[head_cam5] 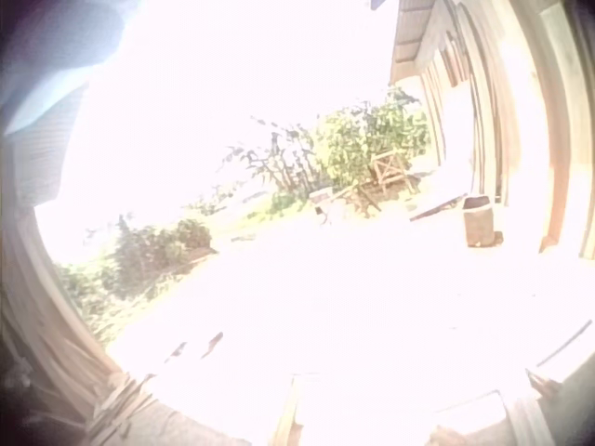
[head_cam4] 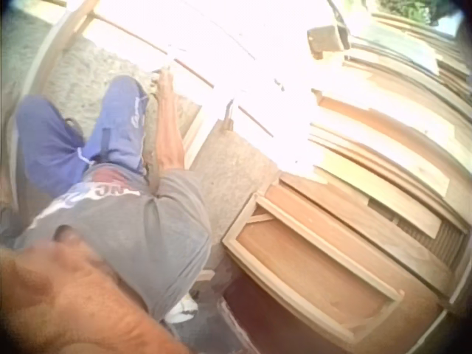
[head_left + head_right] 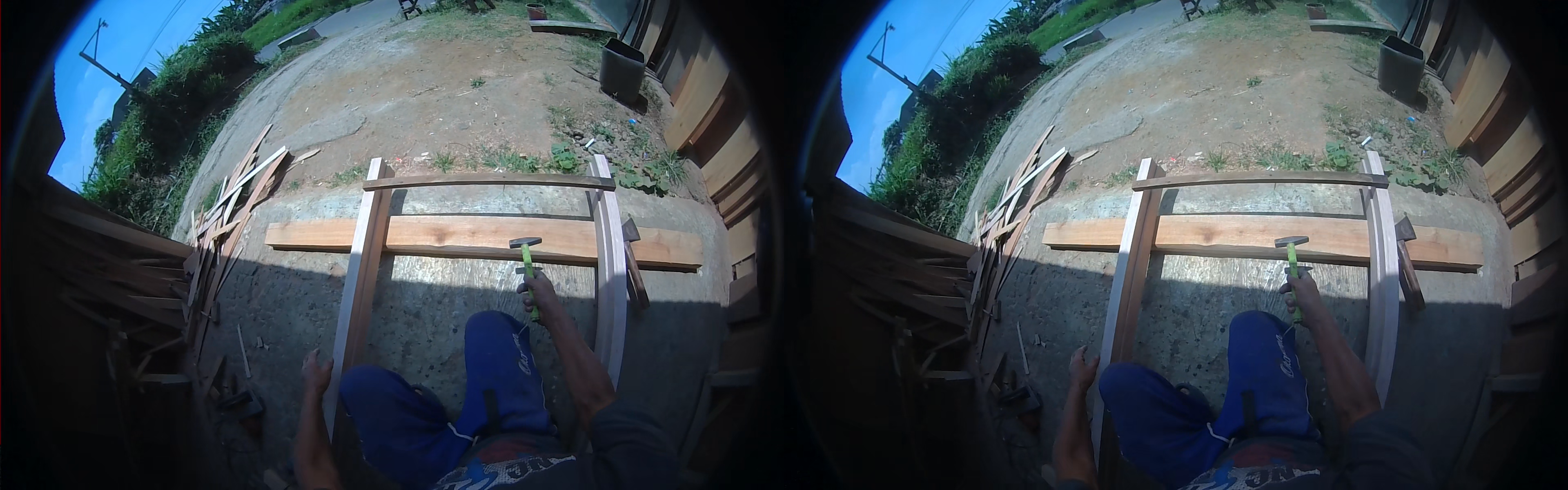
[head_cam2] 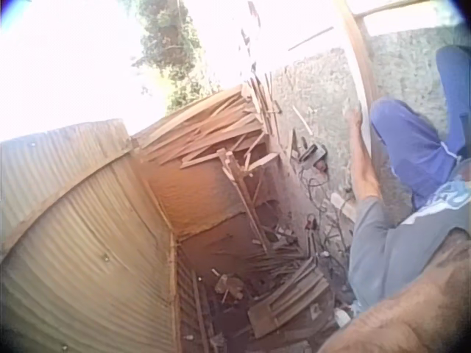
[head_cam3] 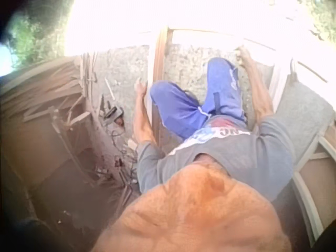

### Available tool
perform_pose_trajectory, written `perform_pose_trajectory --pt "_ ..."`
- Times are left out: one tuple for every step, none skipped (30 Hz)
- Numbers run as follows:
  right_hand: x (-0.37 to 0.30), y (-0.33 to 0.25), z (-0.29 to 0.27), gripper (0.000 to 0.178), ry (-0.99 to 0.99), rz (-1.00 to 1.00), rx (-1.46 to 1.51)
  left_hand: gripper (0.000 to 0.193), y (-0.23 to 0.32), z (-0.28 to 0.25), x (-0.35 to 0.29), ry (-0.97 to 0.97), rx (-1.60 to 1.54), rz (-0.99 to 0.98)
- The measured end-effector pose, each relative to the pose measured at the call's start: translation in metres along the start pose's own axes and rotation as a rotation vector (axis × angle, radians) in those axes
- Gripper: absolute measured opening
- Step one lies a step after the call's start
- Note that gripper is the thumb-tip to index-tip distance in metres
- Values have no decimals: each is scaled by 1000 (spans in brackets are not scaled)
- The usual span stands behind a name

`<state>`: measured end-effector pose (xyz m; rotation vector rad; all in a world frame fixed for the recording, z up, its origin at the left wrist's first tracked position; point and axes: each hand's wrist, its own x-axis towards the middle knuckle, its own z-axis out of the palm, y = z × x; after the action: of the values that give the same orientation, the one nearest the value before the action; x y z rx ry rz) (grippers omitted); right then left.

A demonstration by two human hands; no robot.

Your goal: The person assembles a wooden frame by hammering nails, measuring and marking with a square, sawing wood pieces, and sanding the frame with an electric sander. The person works on the floor in a cluttered workshop.

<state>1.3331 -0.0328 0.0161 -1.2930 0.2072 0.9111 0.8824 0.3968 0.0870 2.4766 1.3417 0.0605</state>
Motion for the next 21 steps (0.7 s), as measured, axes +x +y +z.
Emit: perform_pose_trajectory --pt "4 8 17 28 -27 -6 -12 66 5 12 20 -12 34 -1" --pt "9 11 33 28 -49 -18 -23 71 13 24 40 -23 64 5" --pt "3 11 66 27 -78 4 -1 76 7 32 52 -48 74 -20" --pt "6 15 79 31 -95 -26 23 80 17 43 71 -80 70 -15" --pt "7 21 93 35 -113 -56 48 82 26 51 88 -110 68 -10" --pt "12 27 107 39 -131 -87 72 85 39 58 105 -141 64 -3" --pt "10 29 128 39 -134 -60 80 87 48 61 119 -169 65 -7" --pt "0 30 152 39 -136 -24 86 84 56 62 131 -167 48 12" --pt "-5 28 161 40 -119 0 89 81 75 64 143 -171 21 48" --pt "6 34 161 40 -118 26 41 78 90 66 154 -167 -9 82" --pt "20 40 164 40 -118 54 -7 72 99 70 163 -196 -20 50" --pt "36 41 169 40 -125 84 -56 67 105 72 175 -220 -31 13" --pt "42 42 188 42 -107 112 -71 61 111 75 180 -257 -39 -29" --pt "52 40 207 43 -114 121 -61 58 116 76 180 -208 -67 -69" --pt "64 36 219 44 -104 121 -45 54 132 73 175 -167 -99 -92" --pt "73 39 232 44 -97 131 -26 51 139 71 173 -131 -122 -123" --pt "86 36 253 45 -71 105 -25 51 139 70 176 -138 -138 -127" --pt "94 38 264 45 -28 97 -17 51 136 73 175 -168 -144 -132" --pt "111 36 275 43 -59 30 -54 51 135 71 181 -172 -147 -125" --pt "121 39 283 42 -27 28 -45 51 134 72 180 -178 -141 -129" --pt "129 42 296 42 -3 26 -30 50 133 72 178 -177 -129 -134"
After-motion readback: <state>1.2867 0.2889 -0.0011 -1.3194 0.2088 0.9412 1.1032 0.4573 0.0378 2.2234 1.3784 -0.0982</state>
